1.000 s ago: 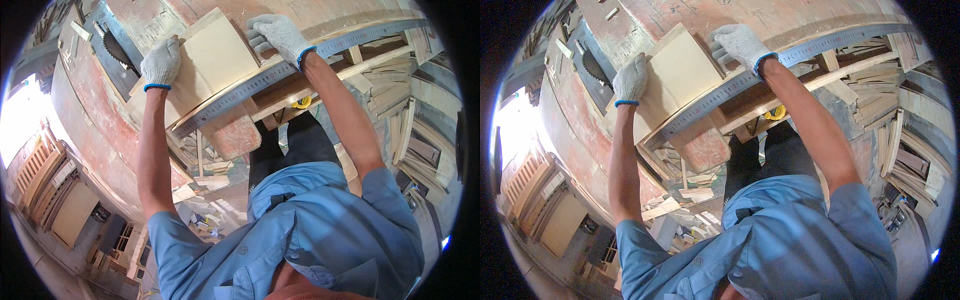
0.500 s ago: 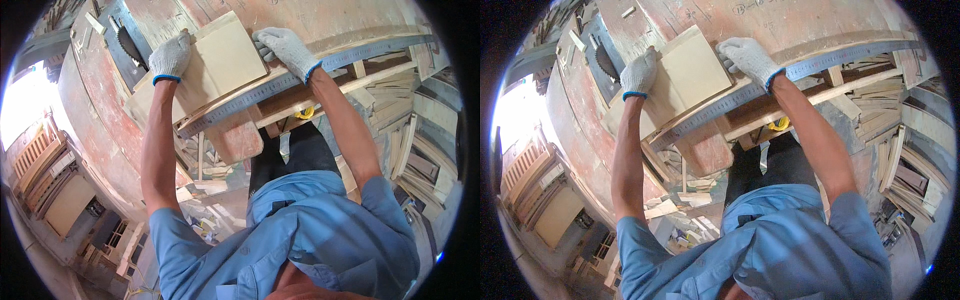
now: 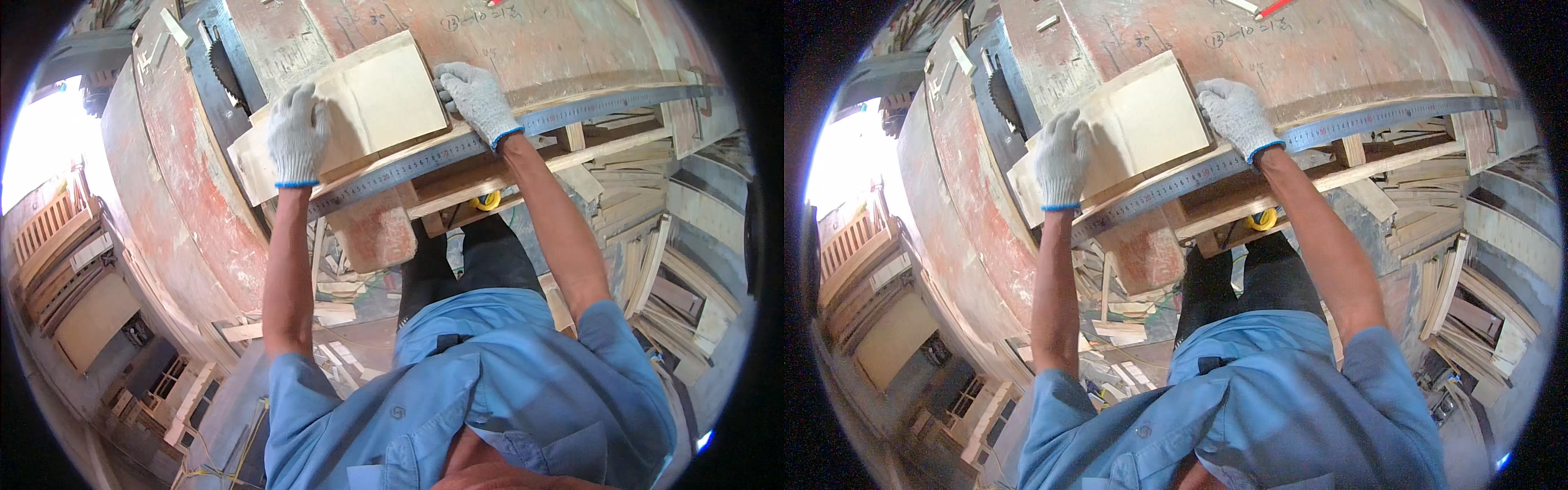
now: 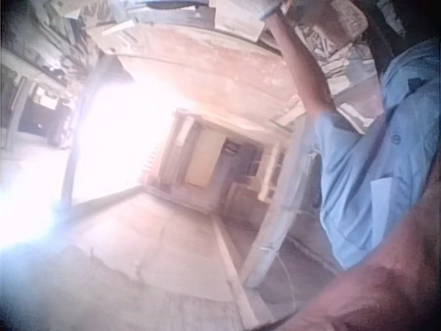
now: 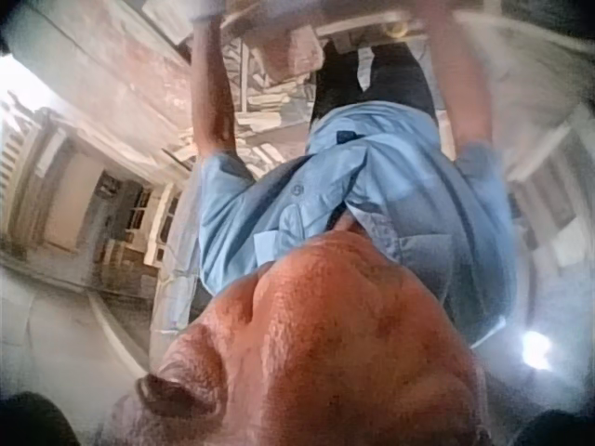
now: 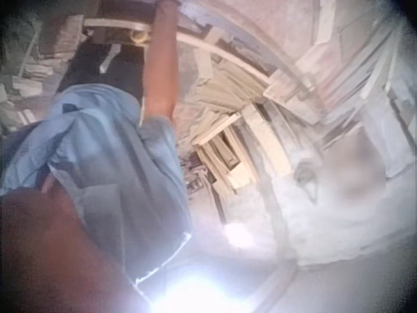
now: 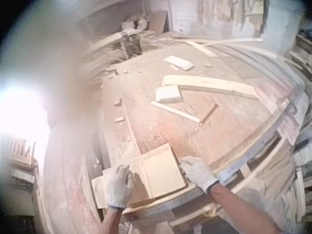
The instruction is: The person assembles a wooden structure by aligning and fastening wooden panels and slats. They use a hammer to tap pieces into place and a nail gun to secure joints, then measure and cut additional pieces with a circular saw.
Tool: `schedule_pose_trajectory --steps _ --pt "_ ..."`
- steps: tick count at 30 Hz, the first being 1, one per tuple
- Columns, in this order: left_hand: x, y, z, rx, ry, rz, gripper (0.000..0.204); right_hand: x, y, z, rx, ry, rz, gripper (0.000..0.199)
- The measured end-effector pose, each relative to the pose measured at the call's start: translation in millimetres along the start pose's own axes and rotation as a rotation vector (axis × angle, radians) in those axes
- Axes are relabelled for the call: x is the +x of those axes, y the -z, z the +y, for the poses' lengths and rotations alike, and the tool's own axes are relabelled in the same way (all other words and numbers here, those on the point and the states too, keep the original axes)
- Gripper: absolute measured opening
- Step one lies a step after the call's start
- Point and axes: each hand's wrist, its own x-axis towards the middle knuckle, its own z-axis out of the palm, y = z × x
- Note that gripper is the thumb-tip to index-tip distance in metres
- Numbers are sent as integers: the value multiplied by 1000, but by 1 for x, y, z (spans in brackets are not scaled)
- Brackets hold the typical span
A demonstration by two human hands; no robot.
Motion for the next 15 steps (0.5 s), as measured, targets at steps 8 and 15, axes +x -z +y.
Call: schedule_pose_trajectory --steps 8,15 --pt "-98 32 -100 216 644 120 43 -1 -1 1 -64 11 -7 33" --pt "-124 43 -109 -103 800 146 45 -2 -7 -17 -93 -34 -28 34"
